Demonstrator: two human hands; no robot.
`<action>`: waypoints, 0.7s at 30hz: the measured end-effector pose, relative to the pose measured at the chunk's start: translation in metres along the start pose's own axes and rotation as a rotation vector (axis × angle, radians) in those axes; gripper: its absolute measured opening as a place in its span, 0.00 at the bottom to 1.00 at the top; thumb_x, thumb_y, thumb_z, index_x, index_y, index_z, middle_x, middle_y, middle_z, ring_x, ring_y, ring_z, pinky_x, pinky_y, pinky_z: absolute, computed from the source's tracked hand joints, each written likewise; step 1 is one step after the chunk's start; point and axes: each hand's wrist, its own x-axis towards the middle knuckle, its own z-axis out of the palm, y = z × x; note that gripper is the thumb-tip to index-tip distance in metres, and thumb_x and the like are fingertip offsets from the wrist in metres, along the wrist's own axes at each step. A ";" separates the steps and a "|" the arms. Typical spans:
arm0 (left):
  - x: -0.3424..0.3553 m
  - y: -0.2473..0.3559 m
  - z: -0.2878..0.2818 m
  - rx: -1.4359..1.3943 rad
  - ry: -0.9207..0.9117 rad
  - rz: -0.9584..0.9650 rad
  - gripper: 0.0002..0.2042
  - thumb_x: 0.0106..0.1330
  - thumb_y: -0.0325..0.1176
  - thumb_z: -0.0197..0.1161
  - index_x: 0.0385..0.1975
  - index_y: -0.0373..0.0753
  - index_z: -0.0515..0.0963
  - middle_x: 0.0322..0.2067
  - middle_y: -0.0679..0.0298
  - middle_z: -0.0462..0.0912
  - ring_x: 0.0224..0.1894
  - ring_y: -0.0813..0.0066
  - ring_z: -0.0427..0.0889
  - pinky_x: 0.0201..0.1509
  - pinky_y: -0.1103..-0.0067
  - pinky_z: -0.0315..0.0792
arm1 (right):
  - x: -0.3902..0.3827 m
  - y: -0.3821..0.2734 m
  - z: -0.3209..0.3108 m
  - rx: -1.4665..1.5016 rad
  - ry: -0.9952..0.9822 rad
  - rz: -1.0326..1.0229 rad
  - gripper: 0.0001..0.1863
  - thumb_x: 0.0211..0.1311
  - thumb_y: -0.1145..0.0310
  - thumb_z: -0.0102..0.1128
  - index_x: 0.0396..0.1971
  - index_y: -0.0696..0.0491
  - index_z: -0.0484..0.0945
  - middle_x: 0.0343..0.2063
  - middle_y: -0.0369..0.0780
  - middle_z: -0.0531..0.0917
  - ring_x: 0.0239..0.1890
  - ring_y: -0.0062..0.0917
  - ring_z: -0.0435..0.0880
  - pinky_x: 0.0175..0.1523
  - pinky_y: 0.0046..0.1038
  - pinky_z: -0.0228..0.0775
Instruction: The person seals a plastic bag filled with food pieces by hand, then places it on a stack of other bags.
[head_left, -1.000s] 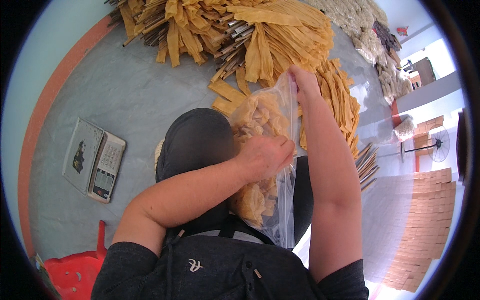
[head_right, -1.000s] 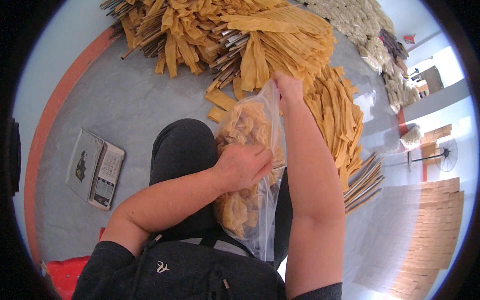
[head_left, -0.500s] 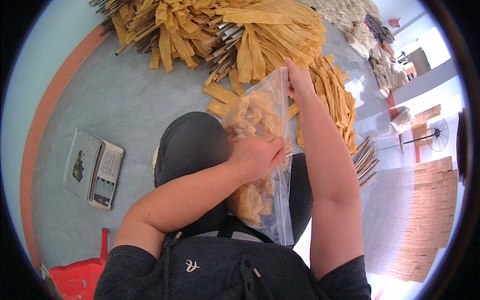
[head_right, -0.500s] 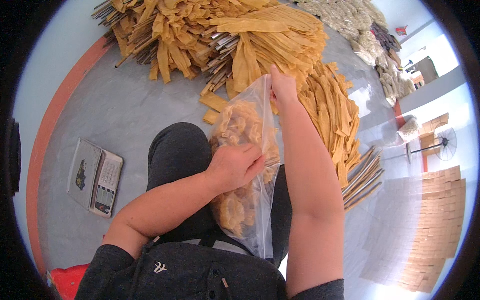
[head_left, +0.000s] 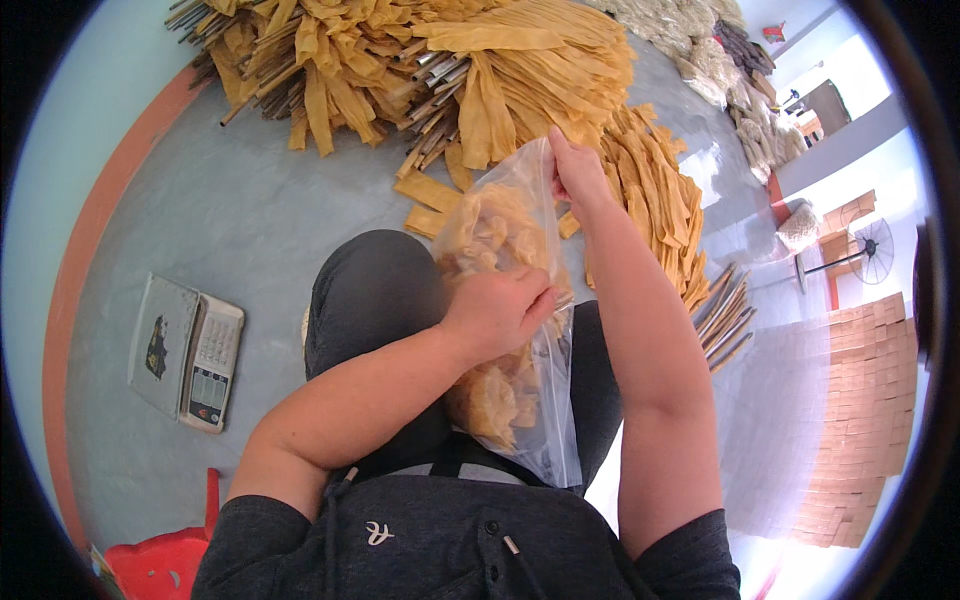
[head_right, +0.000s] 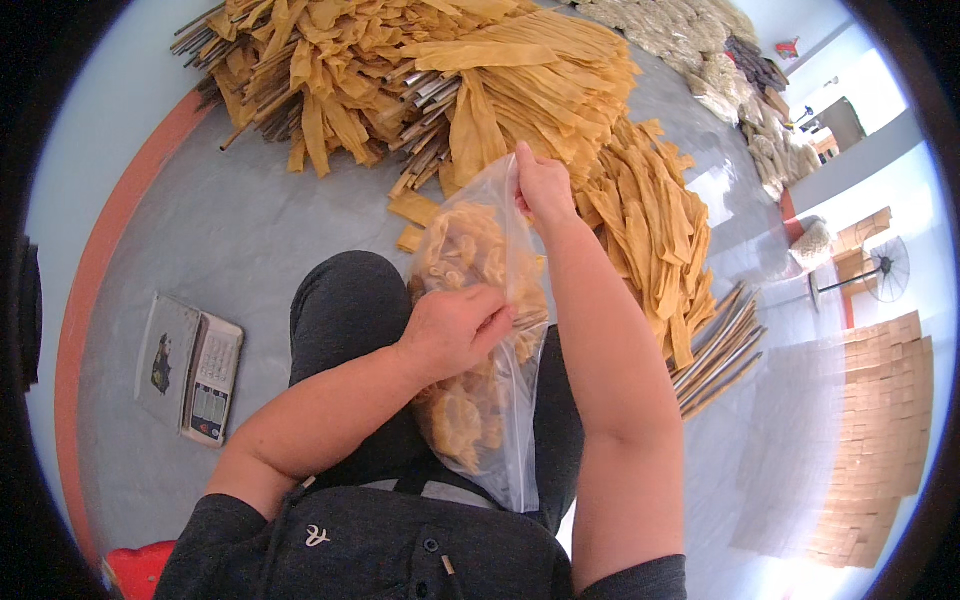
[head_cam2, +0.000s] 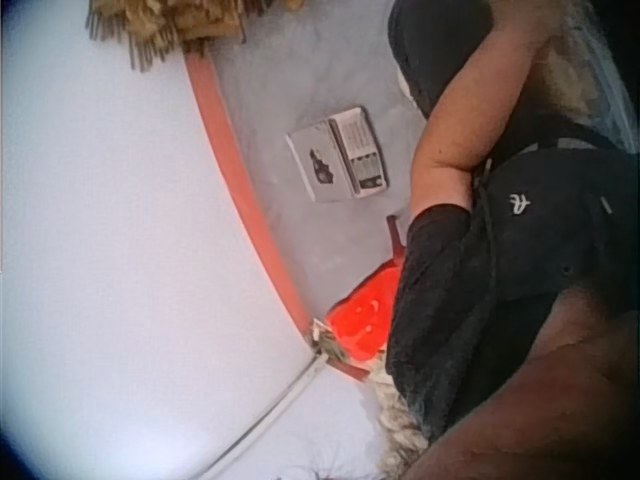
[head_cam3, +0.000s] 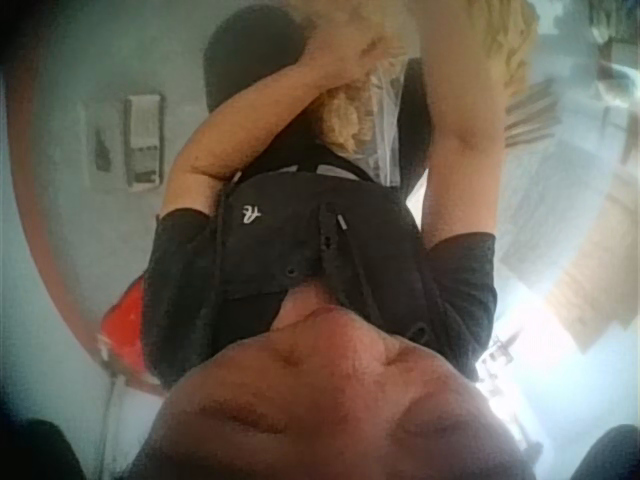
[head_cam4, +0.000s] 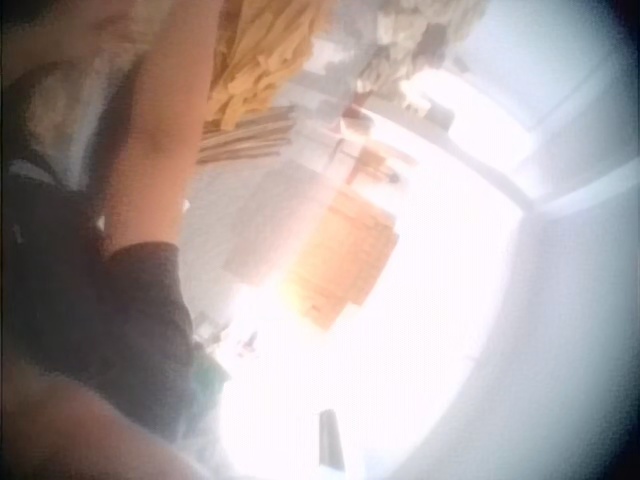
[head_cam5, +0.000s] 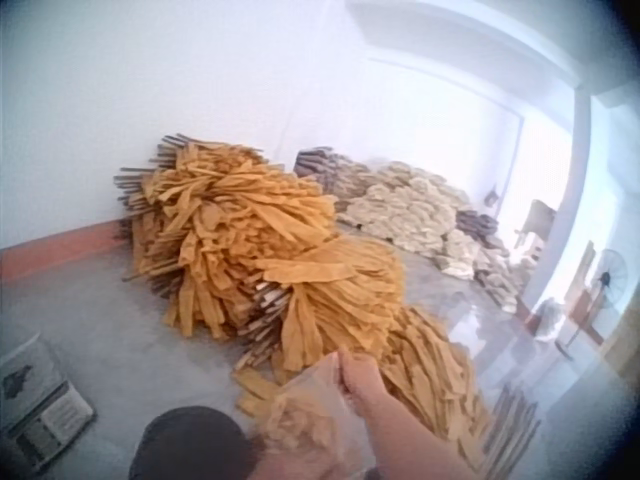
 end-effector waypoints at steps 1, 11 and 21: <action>0.000 0.000 -0.001 0.006 -0.007 -0.015 0.10 0.63 0.36 0.61 0.25 0.37 0.75 0.23 0.55 0.78 0.26 0.54 0.80 0.28 0.66 0.73 | -0.007 -0.004 -0.002 -0.046 -0.012 0.025 0.18 0.58 0.55 0.63 0.19 0.54 0.75 0.14 0.33 0.71 0.15 0.20 0.66 0.21 0.26 0.59; 0.021 -0.007 -0.010 -0.284 0.027 -0.279 0.15 0.66 0.42 0.57 0.28 0.36 0.78 0.21 0.56 0.80 0.24 0.57 0.79 0.29 0.69 0.71 | -0.046 0.034 -0.019 -0.194 -0.177 -0.227 0.19 0.60 0.54 0.62 0.23 0.58 0.79 0.14 0.35 0.75 0.16 0.20 0.74 0.23 0.27 0.67; 0.085 -0.030 -0.014 -0.008 -0.180 -0.490 0.28 0.64 0.57 0.56 0.22 0.32 0.78 0.20 0.54 0.79 0.25 0.61 0.79 0.32 0.68 0.71 | -0.084 0.051 -0.023 -0.508 -0.062 -0.409 0.18 0.57 0.57 0.59 0.22 0.59 0.78 0.20 0.49 0.80 0.26 0.42 0.81 0.33 0.37 0.72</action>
